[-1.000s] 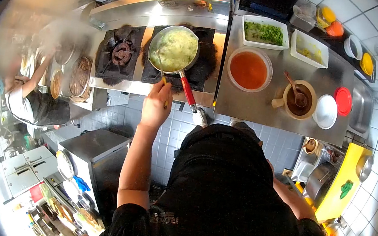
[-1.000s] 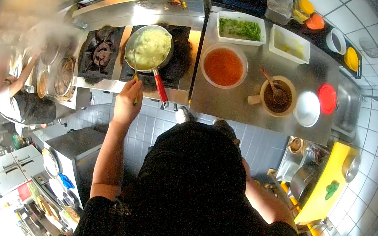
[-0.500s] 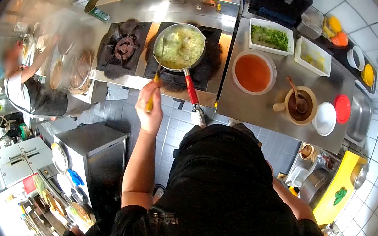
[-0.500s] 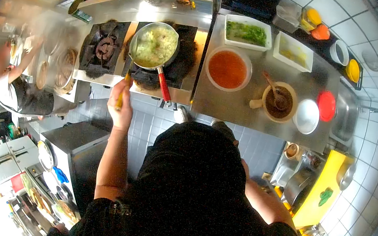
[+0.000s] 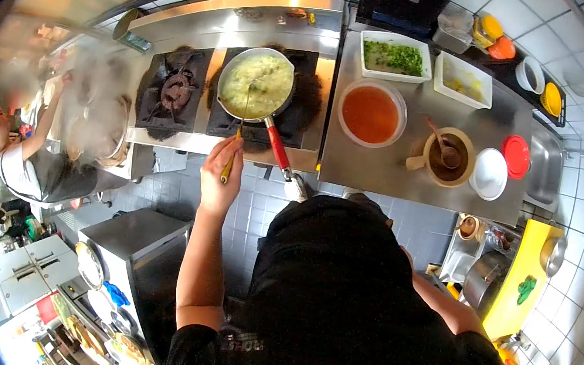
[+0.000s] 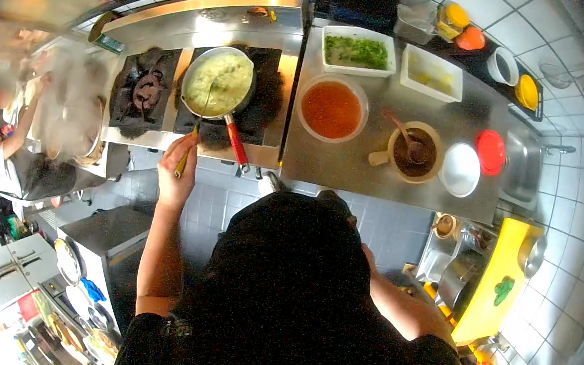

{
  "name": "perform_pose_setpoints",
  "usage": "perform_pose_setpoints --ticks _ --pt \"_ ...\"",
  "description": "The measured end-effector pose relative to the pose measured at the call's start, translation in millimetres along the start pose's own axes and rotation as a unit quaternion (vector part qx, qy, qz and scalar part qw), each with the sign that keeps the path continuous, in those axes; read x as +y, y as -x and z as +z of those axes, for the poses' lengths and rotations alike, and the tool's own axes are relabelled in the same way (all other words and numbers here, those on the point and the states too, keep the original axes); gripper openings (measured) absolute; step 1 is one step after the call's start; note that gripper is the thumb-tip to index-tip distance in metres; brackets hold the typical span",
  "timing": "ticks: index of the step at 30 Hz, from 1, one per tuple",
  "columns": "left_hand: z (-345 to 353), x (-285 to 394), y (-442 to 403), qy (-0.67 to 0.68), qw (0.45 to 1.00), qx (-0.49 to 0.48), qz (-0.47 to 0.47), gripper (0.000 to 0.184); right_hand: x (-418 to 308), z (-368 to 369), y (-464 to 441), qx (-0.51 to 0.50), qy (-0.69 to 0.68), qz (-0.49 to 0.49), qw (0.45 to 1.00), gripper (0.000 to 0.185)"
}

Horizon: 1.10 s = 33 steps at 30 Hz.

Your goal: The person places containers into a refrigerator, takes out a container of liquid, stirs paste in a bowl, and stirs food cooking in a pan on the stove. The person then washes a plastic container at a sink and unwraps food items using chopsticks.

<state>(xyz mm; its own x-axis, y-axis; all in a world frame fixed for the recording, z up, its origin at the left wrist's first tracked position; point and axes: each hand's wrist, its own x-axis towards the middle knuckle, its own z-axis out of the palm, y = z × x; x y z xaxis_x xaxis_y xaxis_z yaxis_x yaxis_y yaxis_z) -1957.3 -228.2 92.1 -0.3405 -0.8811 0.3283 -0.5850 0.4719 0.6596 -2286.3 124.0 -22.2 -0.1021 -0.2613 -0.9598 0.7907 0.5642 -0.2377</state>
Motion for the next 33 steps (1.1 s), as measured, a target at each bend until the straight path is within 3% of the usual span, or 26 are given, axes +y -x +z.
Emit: perform_pose_setpoints --ticks 8,16,24,33 --pt "-49.5 37.9 11.7 -0.022 0.992 -0.116 0.044 0.026 3.0 -1.9 1.3 0.000 -0.029 0.007 1.000 0.024" --pt "21.2 12.5 -4.1 -0.028 0.984 -0.149 0.096 0.037 2.4 -5.6 1.9 0.000 -0.035 0.012 0.999 0.025" --pt "47.6 -20.5 -30.7 -0.171 0.965 -0.161 0.119 0.046 3.9 -8.3 5.5 0.001 -0.056 0.019 0.998 0.026" --pt "31.4 5.5 -1.7 -0.202 0.965 -0.159 0.046 0.014 12.1 -8.9 6.0 0.003 -0.087 0.027 0.996 0.027"
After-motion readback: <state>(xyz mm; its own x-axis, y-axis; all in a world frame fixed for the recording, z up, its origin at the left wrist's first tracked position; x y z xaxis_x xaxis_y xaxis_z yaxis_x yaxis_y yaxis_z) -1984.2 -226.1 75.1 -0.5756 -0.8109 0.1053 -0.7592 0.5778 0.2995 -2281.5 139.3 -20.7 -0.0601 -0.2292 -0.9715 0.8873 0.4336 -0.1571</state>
